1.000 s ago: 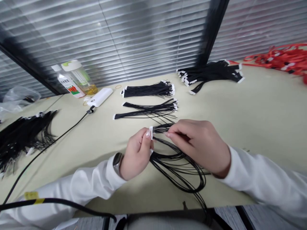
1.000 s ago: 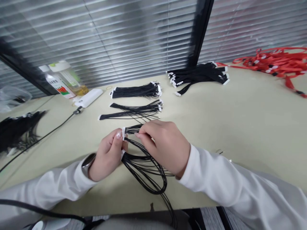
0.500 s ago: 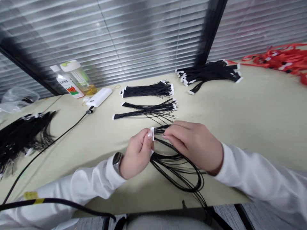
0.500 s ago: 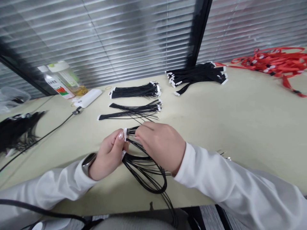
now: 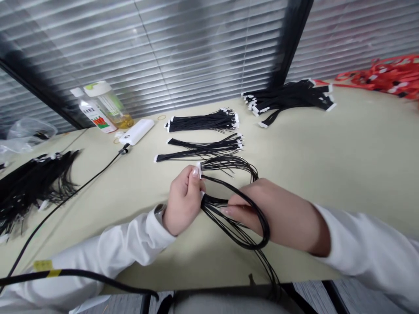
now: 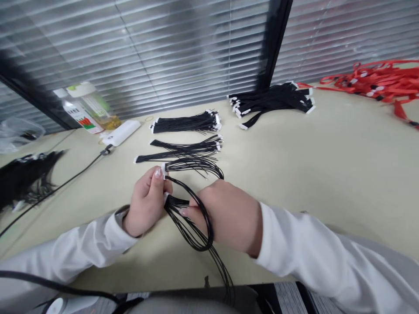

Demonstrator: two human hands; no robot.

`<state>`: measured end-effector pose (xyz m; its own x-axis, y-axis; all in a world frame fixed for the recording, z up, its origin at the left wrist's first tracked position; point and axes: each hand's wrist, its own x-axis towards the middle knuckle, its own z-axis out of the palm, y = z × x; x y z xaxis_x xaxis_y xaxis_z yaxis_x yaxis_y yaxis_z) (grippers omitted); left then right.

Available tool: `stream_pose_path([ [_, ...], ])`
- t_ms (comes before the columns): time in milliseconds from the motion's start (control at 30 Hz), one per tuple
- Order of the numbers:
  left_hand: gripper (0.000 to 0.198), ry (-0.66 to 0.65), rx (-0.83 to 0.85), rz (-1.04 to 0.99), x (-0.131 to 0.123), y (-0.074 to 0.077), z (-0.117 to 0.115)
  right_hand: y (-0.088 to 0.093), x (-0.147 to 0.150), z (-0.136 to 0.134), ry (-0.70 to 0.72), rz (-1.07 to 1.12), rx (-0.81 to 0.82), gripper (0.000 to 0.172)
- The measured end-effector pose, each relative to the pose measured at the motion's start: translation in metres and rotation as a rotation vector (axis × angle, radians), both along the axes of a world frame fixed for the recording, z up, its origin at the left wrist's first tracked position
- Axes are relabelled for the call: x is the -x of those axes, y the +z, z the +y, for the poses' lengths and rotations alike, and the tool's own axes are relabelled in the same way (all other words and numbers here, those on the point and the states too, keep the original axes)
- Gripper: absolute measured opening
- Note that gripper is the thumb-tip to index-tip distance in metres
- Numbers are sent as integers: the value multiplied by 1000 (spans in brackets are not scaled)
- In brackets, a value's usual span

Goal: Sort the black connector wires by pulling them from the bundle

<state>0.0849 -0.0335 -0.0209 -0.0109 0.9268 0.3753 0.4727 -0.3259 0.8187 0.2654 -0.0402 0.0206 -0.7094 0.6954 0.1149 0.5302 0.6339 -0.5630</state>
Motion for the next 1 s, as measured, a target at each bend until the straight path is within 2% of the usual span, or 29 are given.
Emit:
stream_pose_path([
  [167, 37, -19, -35, 11, 0, 0, -3, -13, 8, 1, 0, 4, 66, 33],
  [400, 36, -46, 6, -9, -1, -1, -4, -8, 9, 3, -36, 7, 127, 29],
  [667, 36, -45, 3, 1, -2, 0, -3, -12, 8, 3, -46, 82, -1, 15],
  [833, 34, -65, 14, -12, -2, -1, -3, -13, 10, 2, 27, -46, -58, 27],
  [1000, 34, -85, 31, -12, -2, -1, -3, -16, 13, 0, -9, -123, -93, 32],
])
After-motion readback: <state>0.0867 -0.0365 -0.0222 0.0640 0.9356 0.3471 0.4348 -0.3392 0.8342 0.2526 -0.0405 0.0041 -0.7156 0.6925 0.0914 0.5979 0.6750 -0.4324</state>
